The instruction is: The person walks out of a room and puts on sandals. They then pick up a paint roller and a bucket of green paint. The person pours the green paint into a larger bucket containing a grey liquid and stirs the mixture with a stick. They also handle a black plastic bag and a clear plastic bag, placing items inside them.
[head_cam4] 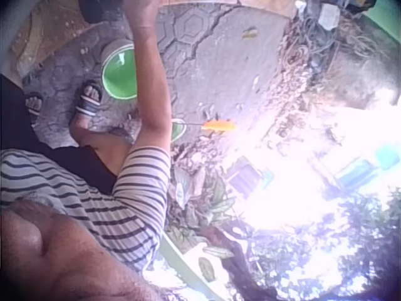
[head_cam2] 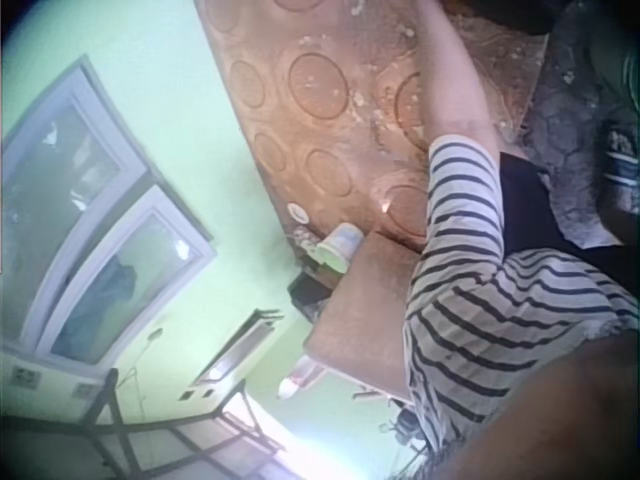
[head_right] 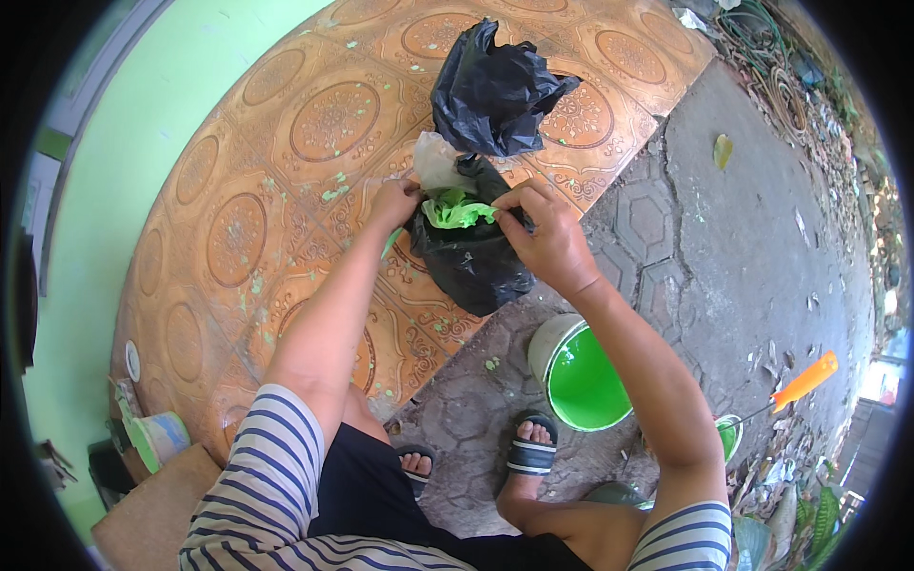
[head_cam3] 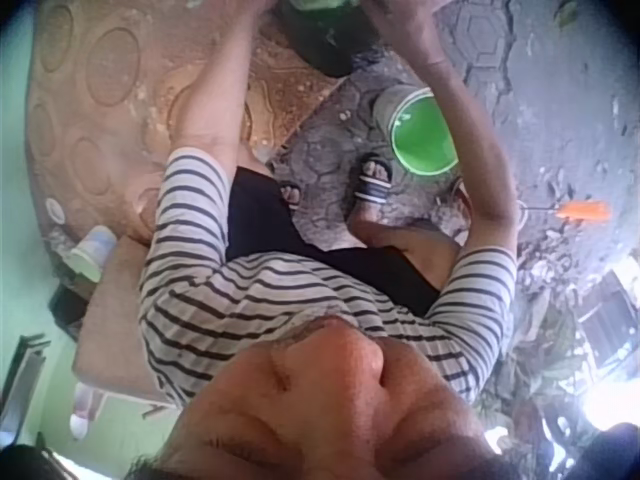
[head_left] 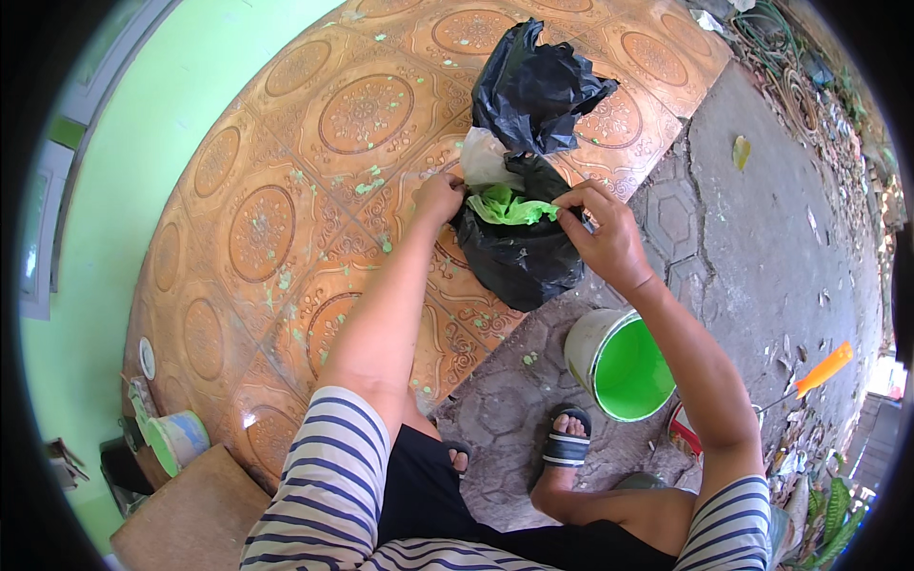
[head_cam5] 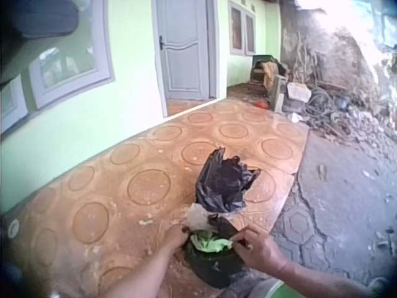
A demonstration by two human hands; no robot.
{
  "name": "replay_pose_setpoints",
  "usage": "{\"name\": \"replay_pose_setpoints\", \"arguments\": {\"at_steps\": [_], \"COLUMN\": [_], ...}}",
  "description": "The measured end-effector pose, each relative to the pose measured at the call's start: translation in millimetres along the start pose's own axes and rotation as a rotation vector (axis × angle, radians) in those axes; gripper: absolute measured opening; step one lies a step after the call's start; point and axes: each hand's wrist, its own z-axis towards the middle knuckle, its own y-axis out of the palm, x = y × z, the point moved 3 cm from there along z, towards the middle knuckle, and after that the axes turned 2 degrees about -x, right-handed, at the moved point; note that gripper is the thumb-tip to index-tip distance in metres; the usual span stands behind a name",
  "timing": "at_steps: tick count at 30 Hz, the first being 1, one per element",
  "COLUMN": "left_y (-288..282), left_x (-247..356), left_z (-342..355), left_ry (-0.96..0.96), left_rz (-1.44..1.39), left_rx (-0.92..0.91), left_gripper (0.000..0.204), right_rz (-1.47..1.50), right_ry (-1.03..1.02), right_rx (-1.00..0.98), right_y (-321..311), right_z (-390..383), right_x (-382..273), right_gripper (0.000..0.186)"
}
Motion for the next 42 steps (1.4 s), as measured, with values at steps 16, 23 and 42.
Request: {"name": "replay_pose_setpoints", "arguments": {"at_steps": [16,23,42], "left_y": [-68.7,-43.8,-18.6], "left_x": [25.8,79.5,80.9], "left_z": [-13.5,-42.8,-52.9], "left_ry": [0.085,0.304,0.412], "left_rz": [-0.540,-0.254,-0.421], "left_rx": [0.025,-0.052,-0.125], "left_gripper": [0.025,0.023,0.072], "right_rz": [0.077,0.239,0.570], "right_ry": [0.350,0.400,0.573], "right_rx": [0.122,0.109,0.193], "right_y": [-7.4,19.0,69.1], "right_z": [22.0,29.1,37.8], "right_x": [52.0,70.7,84.8], "right_gripper": [0.016,0.018,0.023]}}
